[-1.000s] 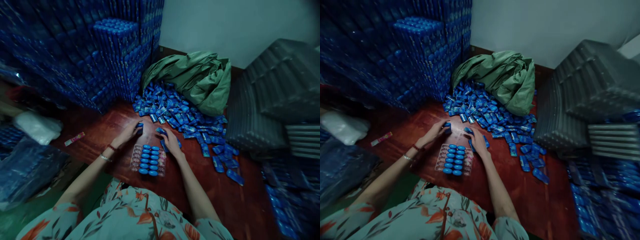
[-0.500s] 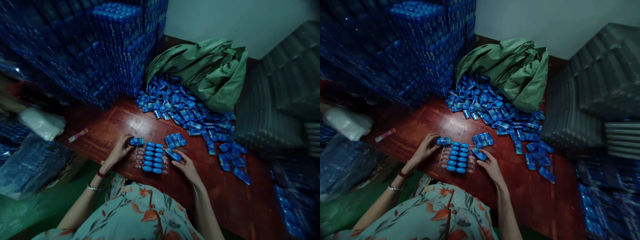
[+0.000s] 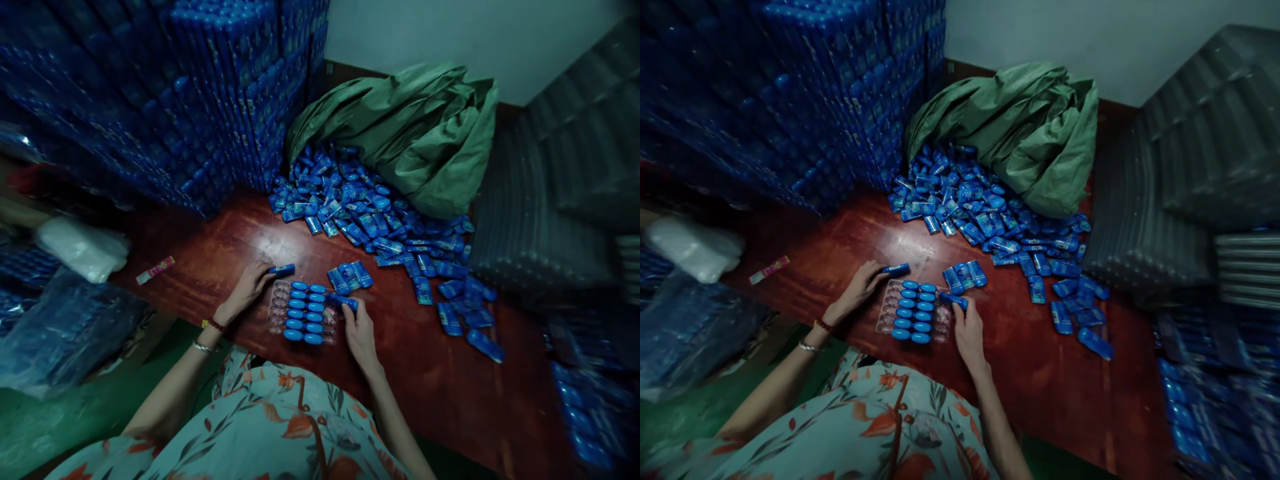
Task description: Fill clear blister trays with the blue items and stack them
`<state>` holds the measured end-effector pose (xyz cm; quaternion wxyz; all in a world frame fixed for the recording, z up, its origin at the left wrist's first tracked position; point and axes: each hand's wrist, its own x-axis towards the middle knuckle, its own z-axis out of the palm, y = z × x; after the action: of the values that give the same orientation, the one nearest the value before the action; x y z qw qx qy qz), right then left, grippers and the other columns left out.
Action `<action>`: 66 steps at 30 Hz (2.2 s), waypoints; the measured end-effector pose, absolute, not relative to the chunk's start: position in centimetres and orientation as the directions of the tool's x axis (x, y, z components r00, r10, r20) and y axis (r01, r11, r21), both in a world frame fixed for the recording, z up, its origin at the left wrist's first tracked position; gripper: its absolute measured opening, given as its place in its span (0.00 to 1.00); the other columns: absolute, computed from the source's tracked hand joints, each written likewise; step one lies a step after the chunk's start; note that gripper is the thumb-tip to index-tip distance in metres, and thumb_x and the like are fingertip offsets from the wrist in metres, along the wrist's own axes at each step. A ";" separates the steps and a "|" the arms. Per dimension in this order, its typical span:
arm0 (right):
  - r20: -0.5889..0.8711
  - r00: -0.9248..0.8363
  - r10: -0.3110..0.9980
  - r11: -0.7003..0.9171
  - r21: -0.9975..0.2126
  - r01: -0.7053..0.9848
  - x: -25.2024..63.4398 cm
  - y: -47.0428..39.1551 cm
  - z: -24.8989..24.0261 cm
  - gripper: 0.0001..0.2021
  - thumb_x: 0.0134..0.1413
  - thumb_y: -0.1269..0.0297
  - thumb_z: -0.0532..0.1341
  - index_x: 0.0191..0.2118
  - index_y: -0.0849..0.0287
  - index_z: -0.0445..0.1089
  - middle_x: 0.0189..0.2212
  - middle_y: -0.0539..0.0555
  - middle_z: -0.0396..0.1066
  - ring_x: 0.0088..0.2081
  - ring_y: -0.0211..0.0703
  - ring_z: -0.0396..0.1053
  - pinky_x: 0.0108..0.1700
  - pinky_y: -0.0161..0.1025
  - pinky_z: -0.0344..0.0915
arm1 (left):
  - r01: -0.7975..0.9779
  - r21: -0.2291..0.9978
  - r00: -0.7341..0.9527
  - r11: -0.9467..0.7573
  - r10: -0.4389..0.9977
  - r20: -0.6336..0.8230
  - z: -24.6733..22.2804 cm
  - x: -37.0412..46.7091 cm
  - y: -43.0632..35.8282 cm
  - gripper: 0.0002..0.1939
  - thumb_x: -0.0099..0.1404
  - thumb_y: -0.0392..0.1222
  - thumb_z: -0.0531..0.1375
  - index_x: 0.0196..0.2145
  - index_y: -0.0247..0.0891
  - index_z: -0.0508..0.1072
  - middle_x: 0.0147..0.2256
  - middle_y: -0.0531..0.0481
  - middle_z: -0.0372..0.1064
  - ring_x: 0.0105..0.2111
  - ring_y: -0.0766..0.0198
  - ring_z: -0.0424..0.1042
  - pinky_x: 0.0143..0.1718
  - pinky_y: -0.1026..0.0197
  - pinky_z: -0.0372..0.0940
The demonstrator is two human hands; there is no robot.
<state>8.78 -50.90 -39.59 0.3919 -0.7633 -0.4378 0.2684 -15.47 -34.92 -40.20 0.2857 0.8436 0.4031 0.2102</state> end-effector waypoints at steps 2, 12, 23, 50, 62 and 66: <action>-0.102 0.490 0.866 -0.327 -0.856 0.401 9.0 -51.2 -39.9 0.15 0.58 0.51 0.50 0.41 0.57 0.62 0.30 0.54 0.72 0.31 0.45 0.70 0.36 0.40 0.65 | 0.538 0.709 0.537 -0.456 0.833 0.128 -39.3 -15.8 -34.9 0.12 0.69 0.43 0.47 0.40 0.35 0.67 0.37 0.46 0.68 0.37 0.62 0.67 0.42 0.59 0.64; -0.108 0.509 0.854 -0.322 -0.878 0.354 9.1 -51.4 -40.9 0.16 0.55 0.52 0.55 0.44 0.57 0.64 0.30 0.51 0.71 0.28 0.41 0.69 0.34 0.38 0.65 | 0.554 0.598 0.678 -0.579 0.731 0.080 -36.0 -16.0 -38.9 0.16 0.68 0.33 0.44 0.49 0.38 0.64 0.44 0.44 0.63 0.42 0.62 0.67 0.43 0.60 0.64; 0.115 0.448 0.887 -0.187 -0.797 0.575 8.7 -50.5 -39.3 0.13 0.58 0.60 0.52 0.45 0.57 0.67 0.39 0.56 0.71 0.41 0.45 0.68 0.45 0.42 0.65 | 0.606 0.417 0.775 -0.677 0.621 -0.118 -33.2 -14.0 -38.2 0.16 0.60 0.24 0.45 0.40 0.38 0.65 0.36 0.46 0.62 0.34 0.60 0.63 0.39 0.58 0.64; -0.246 -0.080 0.966 0.096 0.054 0.994 6.3 -45.3 -33.1 0.12 0.58 0.78 0.48 0.40 0.64 0.67 0.35 0.64 0.70 0.36 0.51 0.68 0.38 0.45 0.59 | 0.638 0.322 0.769 -0.700 0.602 -0.215 -33.1 -13.2 -37.8 0.11 0.62 0.26 0.47 0.38 0.35 0.65 0.37 0.45 0.64 0.32 0.62 0.66 0.36 0.60 0.65; 0.061 0.249 0.967 -0.182 -0.521 0.834 13.7 -46.7 -36.2 0.15 0.61 0.69 0.47 0.48 0.56 0.68 0.41 0.56 0.70 0.42 0.45 0.67 0.44 0.41 0.64 | 0.600 0.274 0.770 -0.751 0.636 0.057 -29.8 -10.9 -33.5 0.17 0.67 0.38 0.49 0.52 0.33 0.63 0.41 0.41 0.68 0.40 0.56 0.69 0.39 0.58 0.63; 0.060 0.098 0.993 -0.060 -0.451 0.890 14.3 -45.1 -36.5 0.17 0.58 0.72 0.51 0.48 0.53 0.70 0.43 0.57 0.68 0.44 0.48 0.63 0.44 0.43 0.62 | 0.389 0.266 0.905 -0.882 0.420 0.066 -29.7 -5.0 -36.1 0.11 0.68 0.38 0.50 0.43 0.35 0.70 0.38 0.44 0.70 0.39 0.59 0.69 0.41 0.57 0.62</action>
<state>14.26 -45.14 -36.51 0.1918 -0.7155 -0.6582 0.1342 -5.01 -36.08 -29.72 0.1242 0.9681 0.2089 0.0609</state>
